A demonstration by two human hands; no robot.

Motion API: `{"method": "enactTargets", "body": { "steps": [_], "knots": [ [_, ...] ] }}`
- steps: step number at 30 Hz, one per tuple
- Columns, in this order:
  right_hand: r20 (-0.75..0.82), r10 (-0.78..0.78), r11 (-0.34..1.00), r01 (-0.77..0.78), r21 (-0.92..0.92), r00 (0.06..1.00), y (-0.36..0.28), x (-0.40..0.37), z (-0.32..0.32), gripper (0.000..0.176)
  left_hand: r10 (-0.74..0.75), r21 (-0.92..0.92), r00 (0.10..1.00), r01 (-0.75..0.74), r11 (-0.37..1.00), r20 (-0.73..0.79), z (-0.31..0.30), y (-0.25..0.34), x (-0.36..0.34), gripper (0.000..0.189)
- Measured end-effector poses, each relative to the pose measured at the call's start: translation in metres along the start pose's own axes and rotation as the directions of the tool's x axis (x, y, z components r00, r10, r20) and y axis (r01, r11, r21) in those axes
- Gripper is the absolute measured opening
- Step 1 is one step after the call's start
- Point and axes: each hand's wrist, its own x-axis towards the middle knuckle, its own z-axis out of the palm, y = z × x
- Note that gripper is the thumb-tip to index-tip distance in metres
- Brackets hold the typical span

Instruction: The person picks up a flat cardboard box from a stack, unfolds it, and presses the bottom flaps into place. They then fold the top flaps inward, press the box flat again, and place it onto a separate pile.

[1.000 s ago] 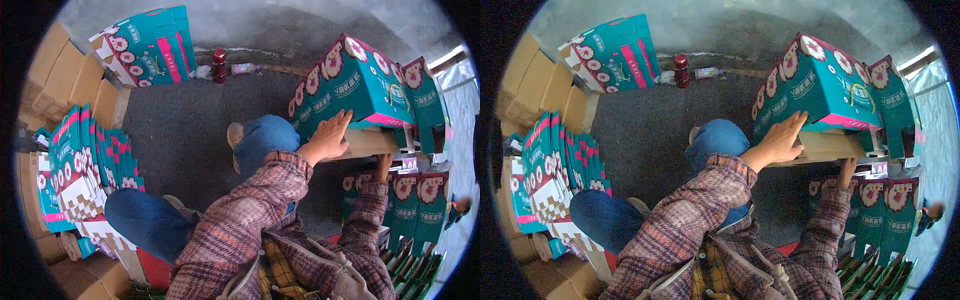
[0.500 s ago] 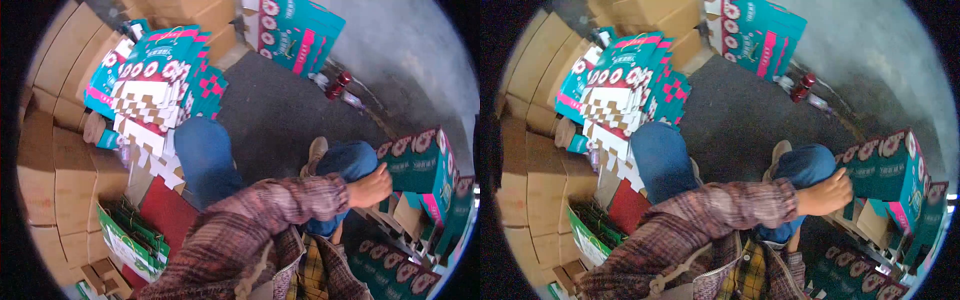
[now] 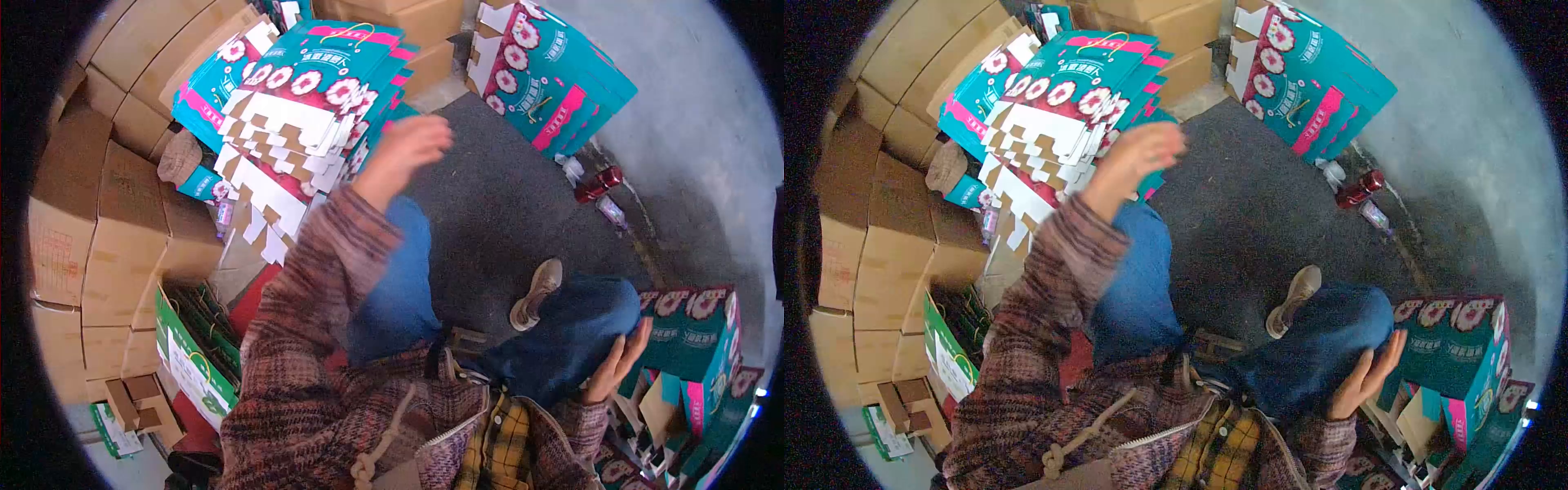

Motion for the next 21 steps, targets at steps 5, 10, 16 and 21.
{"method": "enactTargets", "body": {
  "steps": [5,10,16,21],
  "knots": [
    [0.162,-0.292,0.943,0.312,-0.119,0.943,-0.038,0.034,0.029,0.038,-0.197,-0.458,0.837,-0.071,0.886,-0.511,-0.143,-0.022,0.05,0.024],
    [0.369,-0.318,0.882,0.415,-0.223,0.873,-0.043,0.038,0.044,0.035,-0.048,-0.543,0.758,-0.42,0.727,-0.65,-0.204,-0.078,0.058,0.017],
    [0.4,-0.31,0.842,0.444,-0.307,0.863,-0.045,0.037,0.049,0.033,0.235,-0.266,0.757,-0.474,0.839,-0.609,-0.277,-0.138,0.071,0.024],
    [0.426,-0.293,0.82,0.454,-0.348,0.856,-0.052,0.039,0.056,0.032,-0.139,-0.626,0.699,-0.511,0.589,-0.701,-0.221,-0.082,0.063,0.03]
  ]
}}
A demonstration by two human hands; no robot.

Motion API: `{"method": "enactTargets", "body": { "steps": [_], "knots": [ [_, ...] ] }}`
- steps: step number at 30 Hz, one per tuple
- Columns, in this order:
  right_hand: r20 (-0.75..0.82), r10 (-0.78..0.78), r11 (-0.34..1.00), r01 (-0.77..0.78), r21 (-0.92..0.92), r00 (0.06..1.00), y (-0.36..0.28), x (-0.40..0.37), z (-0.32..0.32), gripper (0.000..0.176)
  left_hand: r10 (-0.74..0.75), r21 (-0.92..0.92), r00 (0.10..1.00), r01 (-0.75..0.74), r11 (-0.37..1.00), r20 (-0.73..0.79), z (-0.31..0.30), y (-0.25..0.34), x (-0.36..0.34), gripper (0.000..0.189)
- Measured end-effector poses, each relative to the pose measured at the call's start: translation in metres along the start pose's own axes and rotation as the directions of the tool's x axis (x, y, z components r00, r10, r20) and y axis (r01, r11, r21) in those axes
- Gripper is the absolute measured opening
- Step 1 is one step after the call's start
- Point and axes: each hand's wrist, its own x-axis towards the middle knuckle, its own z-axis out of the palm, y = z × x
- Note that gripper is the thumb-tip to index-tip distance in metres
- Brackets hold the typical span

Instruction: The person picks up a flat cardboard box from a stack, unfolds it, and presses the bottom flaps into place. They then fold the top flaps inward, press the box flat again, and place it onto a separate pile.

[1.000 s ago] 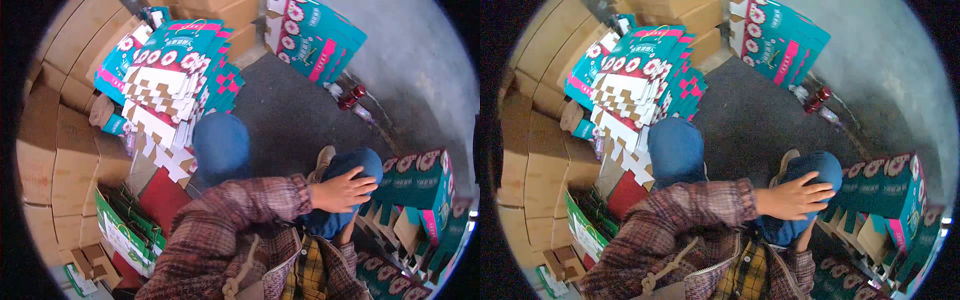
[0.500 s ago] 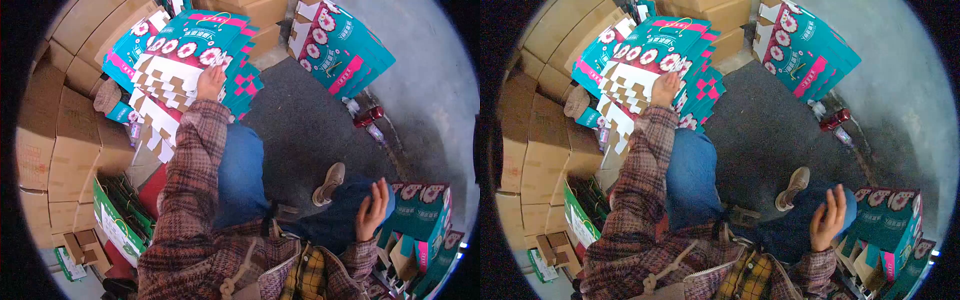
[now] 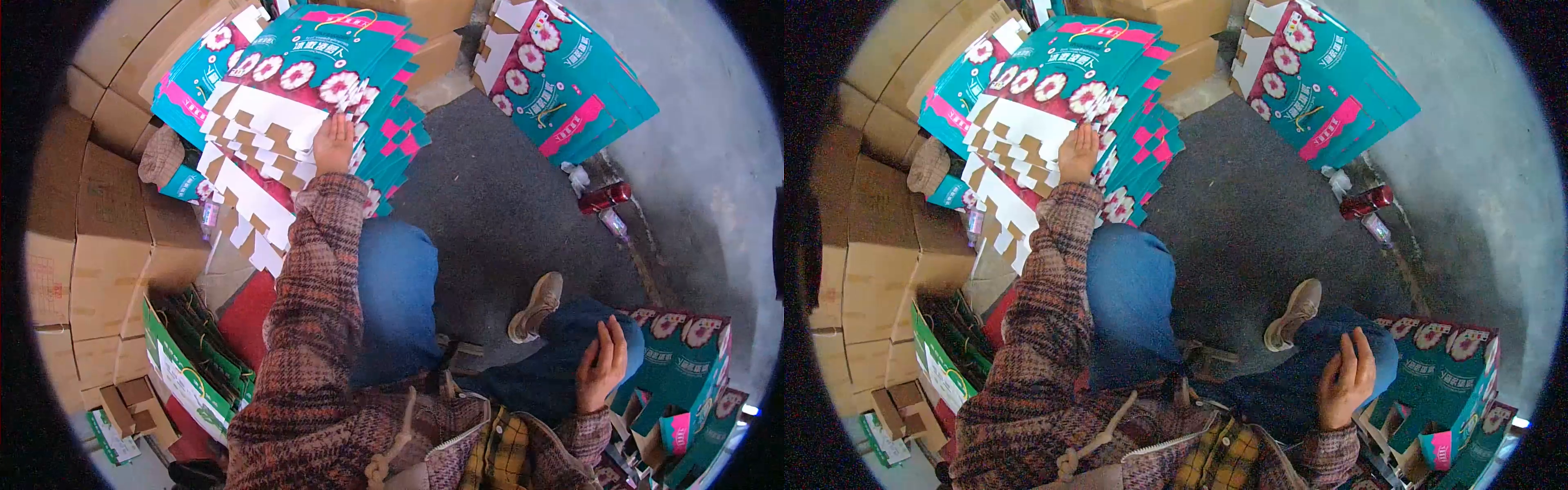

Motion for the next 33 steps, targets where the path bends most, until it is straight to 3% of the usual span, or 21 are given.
{"method": "enactTargets", "body": {
  "steps": [11,17,20,22,24,26,28,33],
  "knots": [
    [0.041,-0.007,1.0,0.008,-0.026,0.999,-0.007,0.005,0.004,0.03,-0.034,-0.039,0.999,0.035,0.999,0.019,0.002,0.001,0.012,0.042],
    [0.072,-0.026,0.997,0.031,-0.075,0.997,-0.001,0.004,0.007,0.029,0.138,-0.127,0.99,-0.135,0.983,0.011,0.026,0.005,0.017,0.078],
    [0.096,-0.008,0.996,0.016,-0.085,0.995,-0.002,0.006,0.007,0.03,0.134,-0.102,0.99,-0.138,0.985,-0.041,0.047,0.018,0.026,0.074],
    [0.112,0.009,0.996,0.001,-0.089,0.994,-0.002,0.006,0.008,0.031,0.106,-0.069,0.994,-0.106,0.992,0.002,0.046,0.032,0.045,0.066],
    [0.11,0.004,0.995,0.007,-0.095,0.994,-0.001,0.006,0.01,0.031,0.092,0.137,0.995,-0.094,0.986,0.023,0.047,0.042,0.061,0.057],
    [0.11,0.003,0.996,0.008,-0.092,0.994,-0.001,0.006,0.009,0.031,0.083,0.18,0.993,-0.097,0.979,0.085,0.046,0.045,0.066,0.047],
    [0.111,0.0,0.996,0.01,-0.084,0.994,-0.001,0.006,0.008,0.031,0.217,0.263,0.975,-0.219,0.94,0.038,0.059,0.043,0.044,0.045],
    [0.089,-0.038,0.996,0.045,-0.074,0.995,0.001,0.004,0.002,0.029,0.307,0.359,0.93,-0.362,0.86,0.202,0.057,0.043,-0.049,0.043]
  ]
}}
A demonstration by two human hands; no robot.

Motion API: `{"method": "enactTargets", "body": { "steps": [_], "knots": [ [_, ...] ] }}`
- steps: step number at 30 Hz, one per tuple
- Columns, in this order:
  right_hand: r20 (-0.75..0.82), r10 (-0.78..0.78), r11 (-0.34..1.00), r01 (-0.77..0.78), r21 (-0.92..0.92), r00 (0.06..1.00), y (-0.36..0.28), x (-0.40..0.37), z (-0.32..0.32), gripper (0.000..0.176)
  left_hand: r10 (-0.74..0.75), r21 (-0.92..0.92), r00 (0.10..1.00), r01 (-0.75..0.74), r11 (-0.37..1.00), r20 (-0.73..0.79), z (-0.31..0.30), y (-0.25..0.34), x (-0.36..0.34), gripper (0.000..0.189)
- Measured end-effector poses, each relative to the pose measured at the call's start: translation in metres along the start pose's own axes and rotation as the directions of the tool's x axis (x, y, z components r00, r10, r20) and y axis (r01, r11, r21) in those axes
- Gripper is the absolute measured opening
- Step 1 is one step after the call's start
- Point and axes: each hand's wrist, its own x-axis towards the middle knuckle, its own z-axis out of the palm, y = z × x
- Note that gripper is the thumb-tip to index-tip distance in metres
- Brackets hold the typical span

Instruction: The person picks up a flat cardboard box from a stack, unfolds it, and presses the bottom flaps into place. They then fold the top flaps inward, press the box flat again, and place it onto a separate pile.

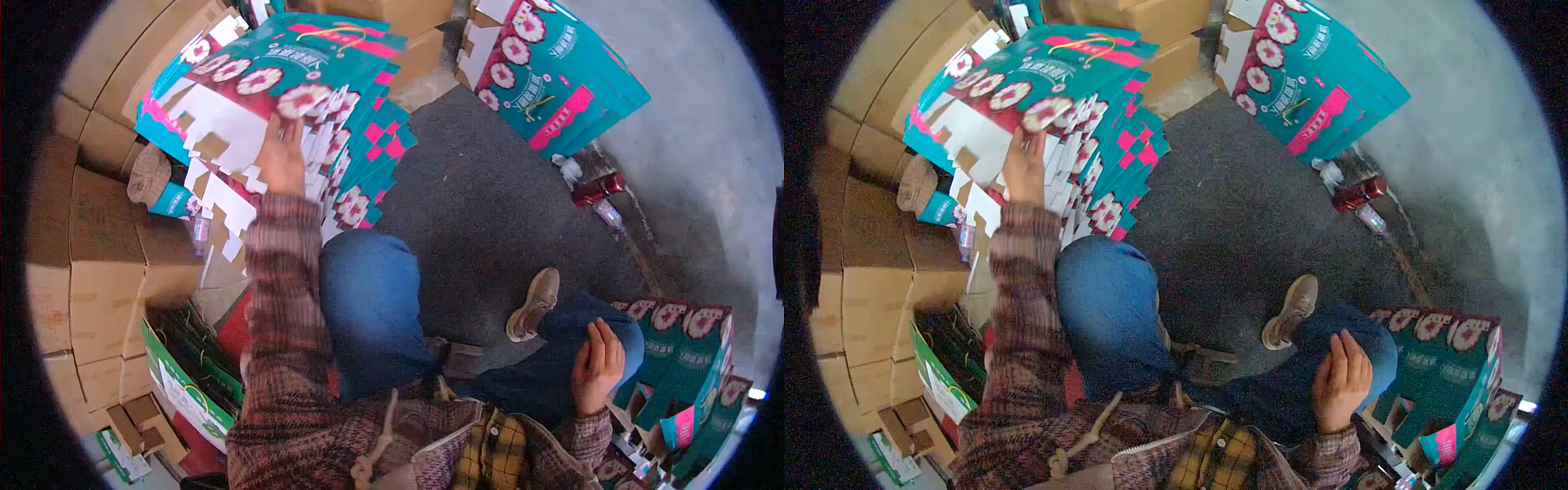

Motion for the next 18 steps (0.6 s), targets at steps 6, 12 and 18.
{"method": "enactTargets", "body": {
  "steps": [6,12,18],
  "knots": [
    [-0.038,-0.008,1.0,0.009,0.025,0.999,0.012,-0.011,-0.004,0.03,0.079,0.332,0.992,-0.106,0.937,0.095,0.023,0.068,-0.155,0.034],
    [-0.126,-0.01,0.997,0.02,0.077,0.992,0.02,-0.018,-0.016,0.03,0.101,0.781,0.932,-0.348,0.519,0.348,0.061,0.109,-0.231,0.039],
    [-0.066,0.007,0.95,0.014,0.313,0.998,0.04,-0.029,-0.03,0.029,0.037,0.634,0.801,-0.5,0.59,0.597,0.139,0.069,-0.208,0.032]
  ]
}}
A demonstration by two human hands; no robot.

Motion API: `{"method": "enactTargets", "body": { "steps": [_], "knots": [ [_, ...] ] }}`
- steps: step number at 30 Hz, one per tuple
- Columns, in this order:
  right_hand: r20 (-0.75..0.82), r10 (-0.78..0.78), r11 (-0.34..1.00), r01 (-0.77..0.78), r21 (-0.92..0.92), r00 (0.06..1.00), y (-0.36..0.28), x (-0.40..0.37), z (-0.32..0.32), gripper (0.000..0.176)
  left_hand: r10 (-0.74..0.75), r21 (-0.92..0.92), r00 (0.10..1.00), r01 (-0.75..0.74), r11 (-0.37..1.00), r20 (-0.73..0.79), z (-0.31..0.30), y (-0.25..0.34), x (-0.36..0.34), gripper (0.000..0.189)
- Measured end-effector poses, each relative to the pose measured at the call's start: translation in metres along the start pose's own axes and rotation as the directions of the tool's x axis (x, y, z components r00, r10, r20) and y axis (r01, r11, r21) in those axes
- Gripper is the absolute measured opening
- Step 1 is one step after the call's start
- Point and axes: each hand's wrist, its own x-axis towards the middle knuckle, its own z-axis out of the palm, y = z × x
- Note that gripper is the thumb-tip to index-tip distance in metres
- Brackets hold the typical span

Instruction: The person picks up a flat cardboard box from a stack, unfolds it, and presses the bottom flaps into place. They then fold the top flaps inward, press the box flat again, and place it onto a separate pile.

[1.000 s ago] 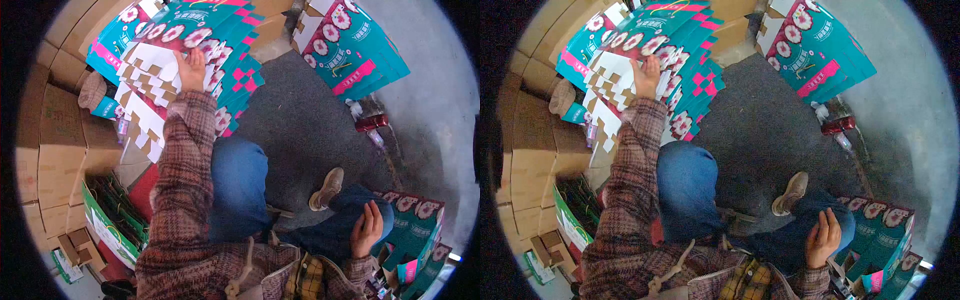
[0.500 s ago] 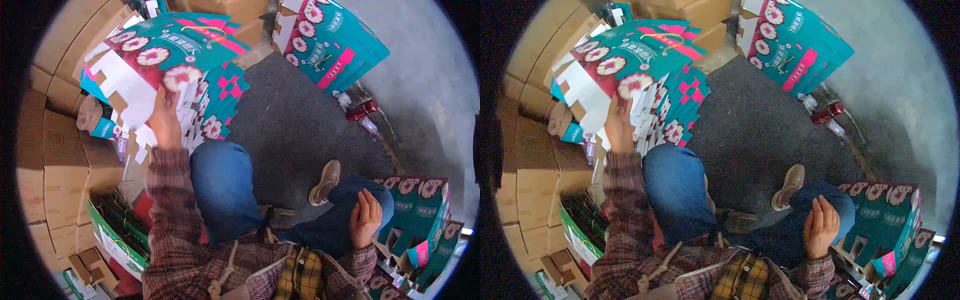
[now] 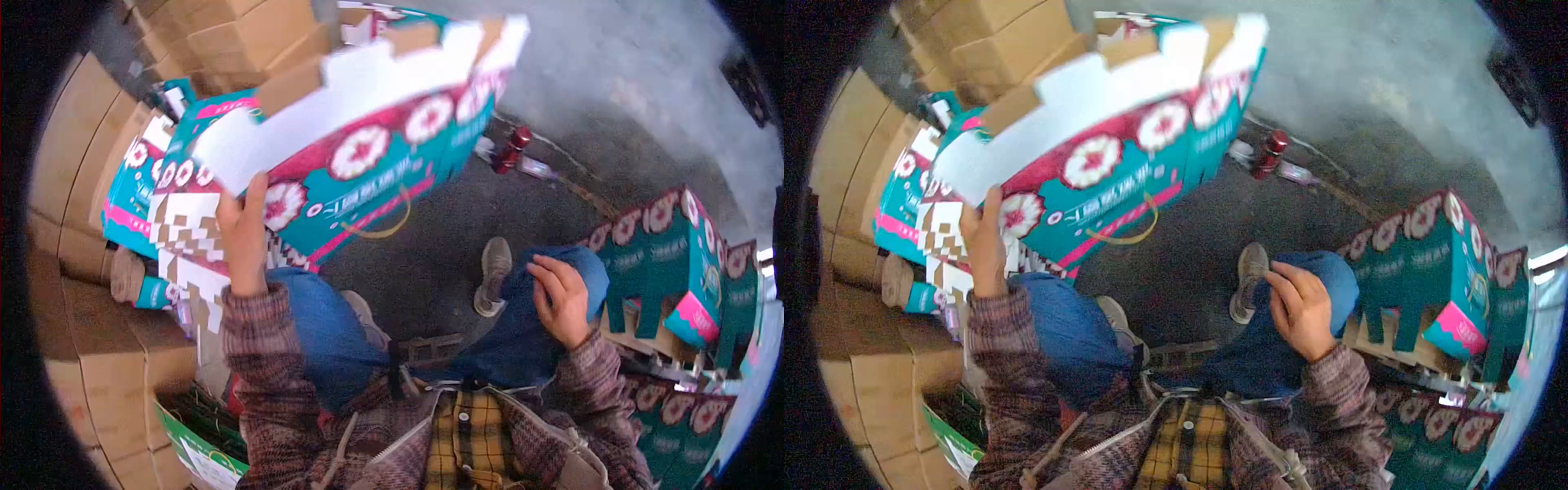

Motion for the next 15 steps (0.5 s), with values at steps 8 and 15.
{"method": "enactTargets", "body": {
  "steps": [8,15],
  "knots": [
    [-0.038,-0.018,0.999,0.02,0.033,0.999,0.036,0.071,-0.033,0.041,-0.105,-0.062,0.853,0.159,0.985,0.512,0.041,-0.06,0.006,0.032],
    [0.6,-0.08,0.847,-0.263,0.461,0.796,0.054,0.152,0.009,0.046,-0.083,-0.053,0.811,0.139,0.989,0.58,0.063,-0.059,0.02,0.032]
  ]
}}
